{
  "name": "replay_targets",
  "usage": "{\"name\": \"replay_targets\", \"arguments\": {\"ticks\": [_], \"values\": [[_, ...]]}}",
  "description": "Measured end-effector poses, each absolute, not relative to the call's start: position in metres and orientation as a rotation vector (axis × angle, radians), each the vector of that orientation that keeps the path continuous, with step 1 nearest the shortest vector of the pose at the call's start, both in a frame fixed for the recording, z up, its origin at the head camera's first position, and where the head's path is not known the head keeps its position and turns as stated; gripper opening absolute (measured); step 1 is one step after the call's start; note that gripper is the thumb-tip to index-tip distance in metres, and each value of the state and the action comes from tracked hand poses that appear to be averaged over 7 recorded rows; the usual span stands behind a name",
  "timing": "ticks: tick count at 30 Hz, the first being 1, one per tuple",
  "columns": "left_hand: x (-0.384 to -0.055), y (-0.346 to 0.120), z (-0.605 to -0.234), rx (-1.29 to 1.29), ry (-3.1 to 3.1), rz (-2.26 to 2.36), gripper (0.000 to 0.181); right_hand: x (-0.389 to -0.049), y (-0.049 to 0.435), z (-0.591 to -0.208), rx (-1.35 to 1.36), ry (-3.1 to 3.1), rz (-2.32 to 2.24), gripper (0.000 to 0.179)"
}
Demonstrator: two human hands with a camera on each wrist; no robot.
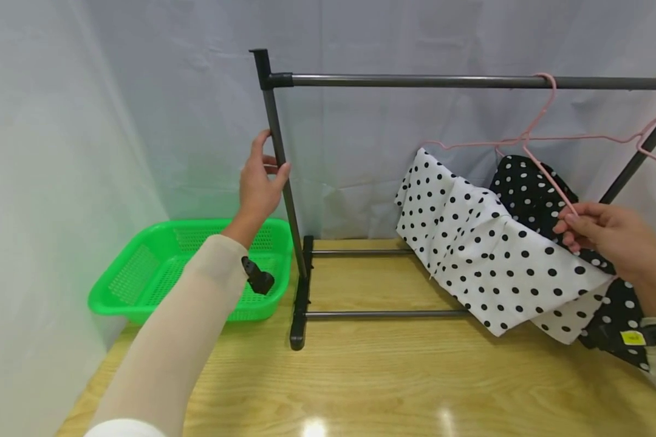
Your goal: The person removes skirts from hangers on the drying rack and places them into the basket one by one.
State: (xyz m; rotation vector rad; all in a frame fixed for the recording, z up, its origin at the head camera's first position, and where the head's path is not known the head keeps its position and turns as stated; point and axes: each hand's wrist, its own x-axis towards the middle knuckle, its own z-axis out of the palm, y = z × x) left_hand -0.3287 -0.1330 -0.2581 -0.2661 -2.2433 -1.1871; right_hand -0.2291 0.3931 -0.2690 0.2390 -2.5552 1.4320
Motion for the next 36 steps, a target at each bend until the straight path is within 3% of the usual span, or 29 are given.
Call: {"name": "replay_targets", "arguments": {"ticks": [4,13,30,36], "values": [[-0.330,-0.130,-0.258,-0.272,-2.235,-1.186,0.064,-0.227,0.391,-0.266,0.218,-2.533,1.449,0.019],[-0.331,-0.120,-0.260,-0.278,-2.211,-1.135,0.062,-0.214,0.386,-0.266,0.358,-2.195,1.984,0.013],[-0.333,-0.117,-0.263,-0.259,-2.272,-1.048,0.065,-0.201,0.362,-0.253,0.483,-2.154,1.976,0.012],[-0.344,-0.099,-0.237,-0.298,-2.386,-0.916,0.066,-0.204,0.367,-0.257,0.371,-2.088,2.109,0.011]]}}
